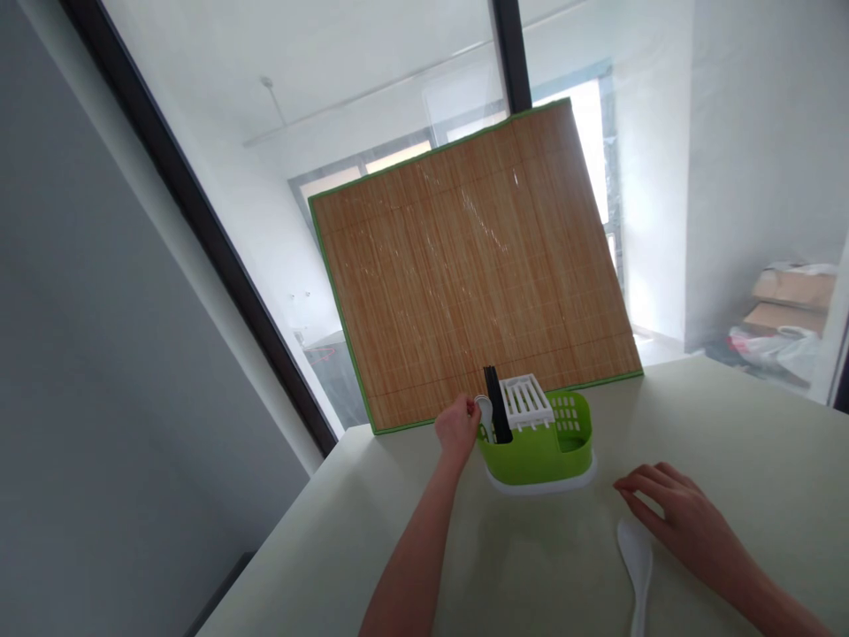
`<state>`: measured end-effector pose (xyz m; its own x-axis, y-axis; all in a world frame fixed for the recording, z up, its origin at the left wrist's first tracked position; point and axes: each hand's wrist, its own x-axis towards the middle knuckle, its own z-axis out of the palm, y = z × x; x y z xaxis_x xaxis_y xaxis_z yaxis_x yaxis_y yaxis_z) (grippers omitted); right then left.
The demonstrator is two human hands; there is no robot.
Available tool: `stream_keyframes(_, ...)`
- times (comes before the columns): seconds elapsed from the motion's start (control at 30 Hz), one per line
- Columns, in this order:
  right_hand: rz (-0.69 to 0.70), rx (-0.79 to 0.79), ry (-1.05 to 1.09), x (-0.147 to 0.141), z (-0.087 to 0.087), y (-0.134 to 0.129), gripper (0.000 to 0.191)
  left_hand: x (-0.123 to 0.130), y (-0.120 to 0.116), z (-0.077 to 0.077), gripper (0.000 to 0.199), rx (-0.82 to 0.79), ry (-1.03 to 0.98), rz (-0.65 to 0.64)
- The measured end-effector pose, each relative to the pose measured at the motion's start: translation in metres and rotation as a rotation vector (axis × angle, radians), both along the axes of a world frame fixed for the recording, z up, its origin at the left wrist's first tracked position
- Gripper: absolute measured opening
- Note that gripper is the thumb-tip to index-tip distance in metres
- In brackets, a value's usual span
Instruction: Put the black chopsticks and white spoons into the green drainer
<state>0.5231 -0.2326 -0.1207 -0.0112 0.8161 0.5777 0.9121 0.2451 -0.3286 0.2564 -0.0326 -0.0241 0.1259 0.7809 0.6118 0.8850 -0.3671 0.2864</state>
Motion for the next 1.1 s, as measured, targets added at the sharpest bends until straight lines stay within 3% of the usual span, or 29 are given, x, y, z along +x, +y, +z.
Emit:
stream_keyframes(0.23,-0.011,0.000,-0.031,0.003,-0.002,0.001,0.023,0.000,-0.008,0.006,0.017,-0.004,0.051,-0.010)
stream_keyframes(0.37,-0.111,-0.116,0.077,0.017,-0.002,-0.003,0.025,-0.005,-0.024,0.005,0.020,0.130,-0.088,-0.030)
stream_keyframes(0.47,-0.186,-0.331,0.170,0.028,-0.001,-0.007,0.033,-0.007,-0.045,-0.013,0.019,0.241,-0.225,-0.077)
stream_keyframes(0.6,-0.059,-0.614,0.301,0.028,-0.006,-0.010,0.044,-0.004,-0.082,-0.055,0.015,0.230,-0.237,-0.210)
stream_keyframes(0.73,0.002,-0.817,0.467,0.020,-0.022,-0.008,0.041,0.002,-0.112,-0.088,0.013,0.162,-0.172,-0.373)
stream_keyframes(0.93,0.039,-0.803,0.456,0.016,-0.037,-0.002,0.030,0.015,-0.126,-0.103,0.017,0.043,-0.166,-0.463)
stream_keyframes(1.1,-0.019,-0.714,0.363,0.006,-0.024,0.000,0.031,0.019,-0.129,-0.112,0.020,-0.055,-0.188,-0.494)
